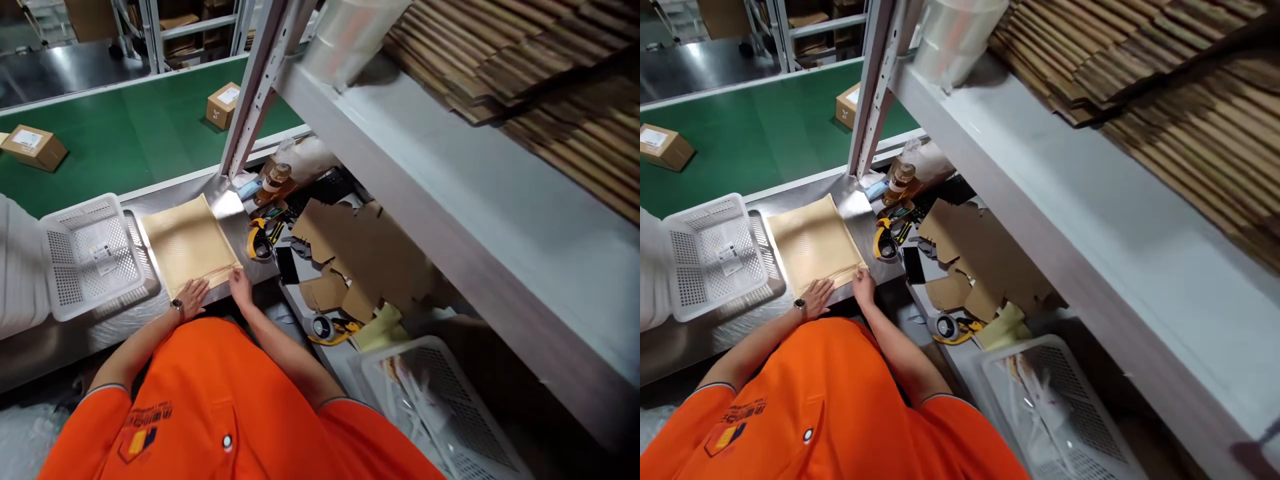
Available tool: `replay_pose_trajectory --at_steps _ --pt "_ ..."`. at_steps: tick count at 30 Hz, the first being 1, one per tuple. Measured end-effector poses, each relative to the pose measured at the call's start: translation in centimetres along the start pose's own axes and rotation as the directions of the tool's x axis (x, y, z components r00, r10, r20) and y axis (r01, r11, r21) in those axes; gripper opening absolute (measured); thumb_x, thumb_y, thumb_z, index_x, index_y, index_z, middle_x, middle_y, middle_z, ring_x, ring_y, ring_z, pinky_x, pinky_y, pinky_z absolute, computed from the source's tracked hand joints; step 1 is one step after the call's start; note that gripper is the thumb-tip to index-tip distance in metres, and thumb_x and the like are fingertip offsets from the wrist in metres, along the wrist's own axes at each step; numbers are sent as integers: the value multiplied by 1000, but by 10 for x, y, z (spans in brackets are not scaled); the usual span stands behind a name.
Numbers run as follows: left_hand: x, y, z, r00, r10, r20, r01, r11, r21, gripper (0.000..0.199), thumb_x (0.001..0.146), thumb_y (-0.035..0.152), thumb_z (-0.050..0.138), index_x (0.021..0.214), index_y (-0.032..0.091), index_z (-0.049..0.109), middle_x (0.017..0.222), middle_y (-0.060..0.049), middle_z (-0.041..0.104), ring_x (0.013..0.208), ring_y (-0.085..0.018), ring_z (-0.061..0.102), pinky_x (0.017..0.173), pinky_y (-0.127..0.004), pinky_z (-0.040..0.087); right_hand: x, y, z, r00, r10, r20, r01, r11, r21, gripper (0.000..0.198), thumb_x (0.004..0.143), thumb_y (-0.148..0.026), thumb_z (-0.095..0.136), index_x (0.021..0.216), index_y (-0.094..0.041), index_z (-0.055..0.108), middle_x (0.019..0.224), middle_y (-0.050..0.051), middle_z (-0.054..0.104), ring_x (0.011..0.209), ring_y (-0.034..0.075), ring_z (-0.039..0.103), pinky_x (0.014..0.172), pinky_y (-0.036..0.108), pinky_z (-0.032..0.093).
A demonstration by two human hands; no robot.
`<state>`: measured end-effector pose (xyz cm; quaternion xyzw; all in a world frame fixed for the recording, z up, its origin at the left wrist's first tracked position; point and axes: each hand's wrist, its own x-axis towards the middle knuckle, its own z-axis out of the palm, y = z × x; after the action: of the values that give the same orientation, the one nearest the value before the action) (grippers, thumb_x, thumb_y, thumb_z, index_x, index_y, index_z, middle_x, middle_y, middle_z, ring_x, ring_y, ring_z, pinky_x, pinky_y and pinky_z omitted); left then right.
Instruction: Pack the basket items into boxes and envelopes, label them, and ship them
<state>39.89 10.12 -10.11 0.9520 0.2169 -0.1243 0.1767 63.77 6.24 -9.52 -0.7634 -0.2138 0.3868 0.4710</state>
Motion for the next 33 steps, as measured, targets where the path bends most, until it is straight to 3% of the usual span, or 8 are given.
replay_pose_trajectory --at_steps 5,11,15,18,23,25,28,33 --pt "-43 -20 21 999 -24 -26 23 999 -38 83 106 47 65 177 12 41 184 -23 30 175 -37 24 142 -56 20 -33 11 11 951 -243 191 309 779 -546 70 95 -30 66 160 -6 55 175 27 46 166 37 40 139 54 31" --pt "-103 -44 28 998 -55 -6 54 995 -86 68 110 38 57 174 17 45 182 -20 37 173 -32 31 141 -55 18 -36 13 19 964 -186 190 266 628 -732 90 102 -44 60 173 4 30 183 33 24 174 44 15 140 62 20" --pt "-106 -41 -5 999 -26 -37 19 981 -191 43 109 28 57 149 20 71 162 -17 66 155 -29 59 132 -49 40 -30 17 15 980 -117 160 198 593 -780 108 100 -57 60 176 7 17 184 36 17 174 48 13 138 64 22" --pt "-91 -49 -50 980 -18 -199 -38 961 -275 32 109 28 59 131 19 79 139 -17 79 131 -26 75 114 -39 58 -15 19 12 981 -107 163 195 547 -814 116 99 -66 57 176 10 13 183 38 19 174 52 13 136 70 23" --pt "-95 -124 -128 795 -270 -544 76 933 -352 40 106 17 54 140 19 75 136 -17 79 129 -26 75 116 -46 60 8 7 14 989 -42 141 142 508 -850 129 86 -70 72 176 6 21 176 42 34 172 58 9 134 76 22" --pt "-111 -169 -148 719 -515 -467 318 841 -437 45 103 11 53 142 19 73 142 -17 76 136 -27 71 122 -47 56 7 2 17 995 -17 101 96 507 -856 129 83 -66 76 177 5 23 178 42 27 171 61 10 132 76 26" --pt "-137 -223 -158 550 -816 -175 684 561 -466 48 103 13 57 150 12 67 159 -22 64 153 -32 58 128 -46 48 -11 2 25 994 -95 52 92 492 -866 126 86 -63 73 176 8 21 181 43 14 172 58 10 133 71 29" --pt "-162 -251 -136 469 -883 11 814 428 -392 77 88 31 83 158 9 59 177 -33 37 162 -57 39 120 -70 46 -62 18 61 965 -157 210 257 418 -871 104 97 -58 62 175 3 31 186 33 13 176 45 6 140 62 16"
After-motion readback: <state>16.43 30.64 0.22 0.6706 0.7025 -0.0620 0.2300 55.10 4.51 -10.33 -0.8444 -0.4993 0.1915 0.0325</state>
